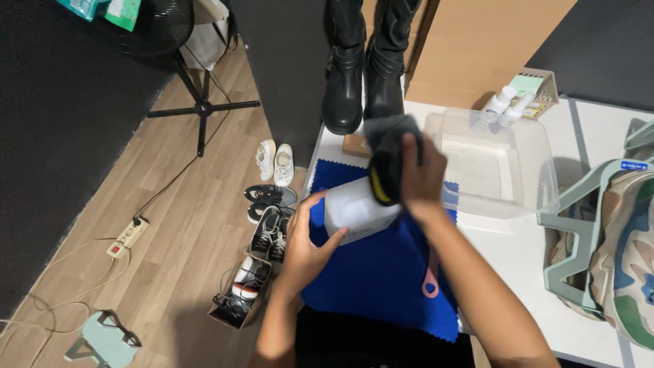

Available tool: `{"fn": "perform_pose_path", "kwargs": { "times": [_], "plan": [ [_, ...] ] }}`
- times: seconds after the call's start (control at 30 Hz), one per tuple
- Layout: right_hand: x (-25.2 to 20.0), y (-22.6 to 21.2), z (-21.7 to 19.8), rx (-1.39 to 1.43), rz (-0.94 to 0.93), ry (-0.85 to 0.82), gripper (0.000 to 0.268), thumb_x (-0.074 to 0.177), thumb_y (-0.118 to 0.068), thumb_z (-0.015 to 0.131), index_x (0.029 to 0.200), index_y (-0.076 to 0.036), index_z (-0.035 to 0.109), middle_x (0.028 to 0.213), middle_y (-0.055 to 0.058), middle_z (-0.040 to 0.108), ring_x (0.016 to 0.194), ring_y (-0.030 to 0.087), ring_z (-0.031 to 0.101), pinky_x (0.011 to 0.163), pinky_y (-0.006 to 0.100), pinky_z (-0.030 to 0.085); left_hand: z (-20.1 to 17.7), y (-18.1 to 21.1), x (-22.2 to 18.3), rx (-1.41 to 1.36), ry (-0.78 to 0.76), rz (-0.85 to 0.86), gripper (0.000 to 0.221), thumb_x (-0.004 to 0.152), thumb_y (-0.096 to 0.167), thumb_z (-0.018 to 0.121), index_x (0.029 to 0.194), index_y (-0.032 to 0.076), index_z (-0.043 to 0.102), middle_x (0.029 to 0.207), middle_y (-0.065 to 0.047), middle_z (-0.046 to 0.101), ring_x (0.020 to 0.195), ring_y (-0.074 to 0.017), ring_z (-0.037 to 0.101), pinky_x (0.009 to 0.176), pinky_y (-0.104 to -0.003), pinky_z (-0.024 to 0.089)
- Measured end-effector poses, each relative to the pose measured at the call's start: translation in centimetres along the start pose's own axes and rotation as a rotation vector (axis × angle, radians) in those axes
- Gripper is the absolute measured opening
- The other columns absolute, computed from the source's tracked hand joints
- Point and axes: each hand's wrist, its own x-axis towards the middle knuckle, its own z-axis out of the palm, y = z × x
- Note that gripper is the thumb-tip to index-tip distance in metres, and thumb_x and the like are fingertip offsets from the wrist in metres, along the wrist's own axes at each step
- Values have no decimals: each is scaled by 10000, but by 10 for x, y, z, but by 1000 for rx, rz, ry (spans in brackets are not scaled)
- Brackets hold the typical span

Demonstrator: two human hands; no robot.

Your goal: Preparing a shoe cleaning solution by mixing liquid cleaner from a jug into a container with powder and stirring it with a brush.

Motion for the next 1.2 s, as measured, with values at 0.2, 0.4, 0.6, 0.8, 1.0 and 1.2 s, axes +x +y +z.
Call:
{"fn": "perform_pose_path", "kwargs": {
  "times": [0.2, 0.4, 0.6, 0.8, 1.0, 1.2],
  "plan": [
    [-8, -11, -3, 114, -93, -236, 166, 938, -299, 745, 855, -157, 725, 616, 74, 672, 642, 306, 714, 588, 364, 551, 1, -3, -1, 40, -2, 1, 665, 842, 255, 825, 1414, 109, 519, 1383, -172, 622, 1290, -438, 547, 1136, -637, 275],
    [-10, -23, -10, -292, -276, -178, 338, 1032, -447, 637, 861, -157, 667, 667, 69, 657, 644, 281, 694, 538, 361, 543, -8, 9, 5, 80, -30, 25, 643, 855, 288, 821, 1396, 99, 528, 1361, -153, 627, 1284, -419, 555, 1154, -655, 218],
    [20, -32, -41, -731, -709, -448, 392, 1022, -509, 461, 941, -173, 646, 853, 31, 682, 861, 251, 695, 632, 345, 578, -5, 13, 7, 142, -96, 35, 639, 892, 263, 758, 1462, 153, 492, 1325, -117, 581, 1271, -406, 539, 1158, -696, 196],
    [18, -59, -37, -856, -487, -572, 418, 1048, -486, 354, 991, -207, 659, 839, 45, 715, 832, 284, 709, 607, 407, 585, -7, 6, 11, 147, -160, 29, 640, 942, 279, 715, 1517, 150, 464, 1267, -121, 542, 1265, -422, 528, 1151, -745, 149],
    [10, -67, -31, -897, -177, -616, 525, 1066, -521, 294, 1086, -152, 666, 823, 120, 738, 785, 365, 744, 590, 501, 578, -8, 11, 8, 174, -168, 38, 651, 954, 241, 712, 1538, 133, 444, 1247, -130, 541, 1247, -421, 543, 1148, -749, 150],
    [24, -47, -49, -828, -667, -661, 423, 1055, -476, 354, 1060, -177, 652, 918, 58, 746, 907, 284, 736, 688, 380, 608, -11, 14, 8, 202, -181, 59, 673, 952, 243, 710, 1553, 130, 429, 1250, -134, 549, 1241, -420, 552, 1140, -749, 145]
  ]
}}
